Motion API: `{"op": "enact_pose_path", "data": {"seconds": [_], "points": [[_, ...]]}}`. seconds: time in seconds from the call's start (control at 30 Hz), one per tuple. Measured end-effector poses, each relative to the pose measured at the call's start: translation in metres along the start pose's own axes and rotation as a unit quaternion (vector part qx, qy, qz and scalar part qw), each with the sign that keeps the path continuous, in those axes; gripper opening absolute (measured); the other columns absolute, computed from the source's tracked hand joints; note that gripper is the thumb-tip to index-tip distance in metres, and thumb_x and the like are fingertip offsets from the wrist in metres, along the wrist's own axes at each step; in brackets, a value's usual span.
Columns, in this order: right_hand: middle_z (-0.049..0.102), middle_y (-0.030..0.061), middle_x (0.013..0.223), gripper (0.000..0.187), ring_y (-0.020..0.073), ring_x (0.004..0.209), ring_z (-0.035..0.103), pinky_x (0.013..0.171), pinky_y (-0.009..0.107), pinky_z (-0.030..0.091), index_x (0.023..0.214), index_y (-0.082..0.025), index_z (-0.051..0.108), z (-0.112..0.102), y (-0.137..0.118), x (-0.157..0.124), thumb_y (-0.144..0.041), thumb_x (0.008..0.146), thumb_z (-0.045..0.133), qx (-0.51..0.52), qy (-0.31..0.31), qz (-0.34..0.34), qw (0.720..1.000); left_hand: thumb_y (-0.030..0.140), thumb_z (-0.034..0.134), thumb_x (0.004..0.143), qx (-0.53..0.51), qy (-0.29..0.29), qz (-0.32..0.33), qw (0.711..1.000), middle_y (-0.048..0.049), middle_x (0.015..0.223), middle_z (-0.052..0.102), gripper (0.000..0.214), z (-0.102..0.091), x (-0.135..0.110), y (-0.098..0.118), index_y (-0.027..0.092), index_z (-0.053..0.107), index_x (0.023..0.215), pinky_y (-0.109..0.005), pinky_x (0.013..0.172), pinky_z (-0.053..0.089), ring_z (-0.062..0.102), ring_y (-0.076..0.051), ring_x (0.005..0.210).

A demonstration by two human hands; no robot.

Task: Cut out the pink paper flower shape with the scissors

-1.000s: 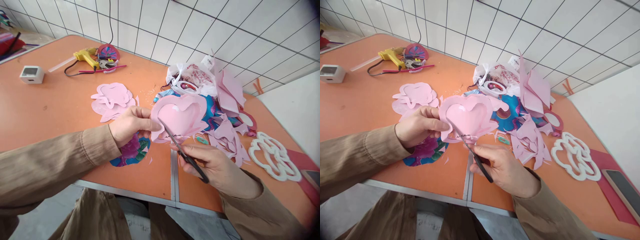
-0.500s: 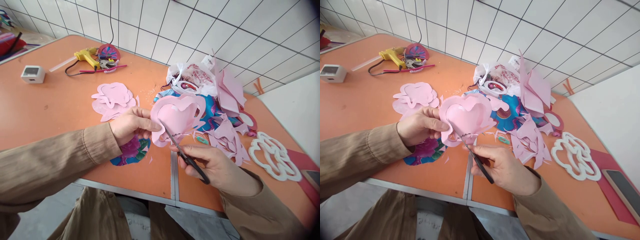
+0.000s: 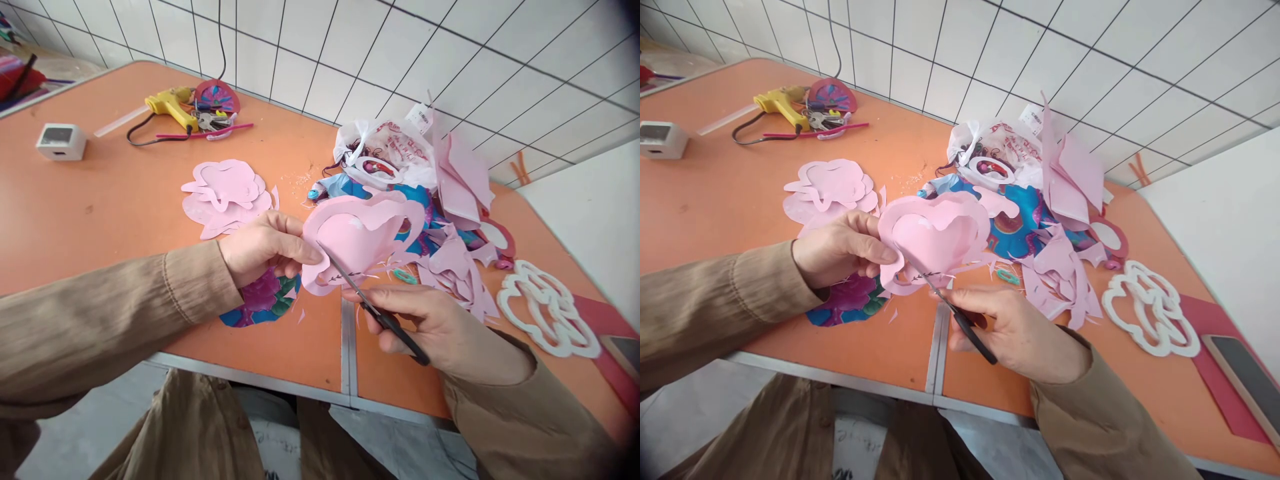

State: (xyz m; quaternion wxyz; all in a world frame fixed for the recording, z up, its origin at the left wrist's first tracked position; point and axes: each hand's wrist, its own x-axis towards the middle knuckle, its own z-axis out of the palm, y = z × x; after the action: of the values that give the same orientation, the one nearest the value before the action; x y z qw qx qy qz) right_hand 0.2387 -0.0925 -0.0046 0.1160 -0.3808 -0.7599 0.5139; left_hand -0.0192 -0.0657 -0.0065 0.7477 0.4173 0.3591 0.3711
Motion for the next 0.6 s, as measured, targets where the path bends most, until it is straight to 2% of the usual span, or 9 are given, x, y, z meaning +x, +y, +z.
{"op": "enact_pose_path", "data": {"seconds": [0.07, 0.17, 0.37, 0.6], "points": [[0.063, 0.0046, 0.067, 0.051, 0.0135, 0.059, 0.056, 0.053, 0.025, 0.044, 0.081, -0.012, 0.074, -0.0002, 0.0, -0.0005, -0.063, 0.084, 0.067, -0.017, 0.009, -0.014, 1.0, 0.012, 0.076, 0.054, -0.003, 0.0, -0.001, 1.0, -0.0023, 0.046, 0.062, 0.003, -0.0002, -0.0001, 0.0001, 0.013, 0.073, 0.053, -0.02, 0.039, 0.033, 0.046, -0.007, 0.035], [0.062, 0.0041, 0.067, 0.049, 0.0127, 0.058, 0.055, 0.052, 0.025, 0.044, 0.08, -0.013, 0.075, 0.0002, 0.0002, -0.0007, -0.06, 0.086, 0.064, -0.034, 0.018, -0.034, 0.999, 0.011, 0.075, 0.055, -0.007, 0.001, -0.005, 1.0, -0.0012, 0.044, 0.06, 0.004, -0.0006, -0.0003, 0.0, 0.013, 0.073, 0.053, -0.021, 0.04, 0.033, 0.047, -0.007, 0.036], [0.056, 0.0017, 0.069, 0.053, 0.0132, 0.059, 0.052, 0.053, 0.025, 0.048, 0.112, -0.013, 0.076, 0.002, 0.0011, 0.0017, -0.058, 0.086, 0.065, -0.043, 0.035, -0.04, 0.998, 0.012, 0.077, 0.056, -0.025, -0.008, -0.011, 1.0, -0.0006, 0.044, 0.059, 0.005, -0.0013, 0.0003, -0.0014, 0.014, 0.073, 0.054, -0.021, 0.041, 0.031, 0.046, -0.007, 0.037], [0.052, 0.0011, 0.068, 0.052, 0.0134, 0.059, 0.047, 0.052, 0.027, 0.042, 0.105, -0.014, 0.075, 0.0018, 0.0043, 0.0013, -0.061, 0.089, 0.06, -0.051, 0.018, -0.048, 0.997, 0.01, 0.078, 0.057, -0.059, -0.02, -0.019, 0.998, -0.0003, 0.043, 0.058, 0.007, -0.0006, 0.0008, -0.0033, 0.015, 0.074, 0.054, -0.019, 0.041, 0.031, 0.047, -0.006, 0.039]]}}
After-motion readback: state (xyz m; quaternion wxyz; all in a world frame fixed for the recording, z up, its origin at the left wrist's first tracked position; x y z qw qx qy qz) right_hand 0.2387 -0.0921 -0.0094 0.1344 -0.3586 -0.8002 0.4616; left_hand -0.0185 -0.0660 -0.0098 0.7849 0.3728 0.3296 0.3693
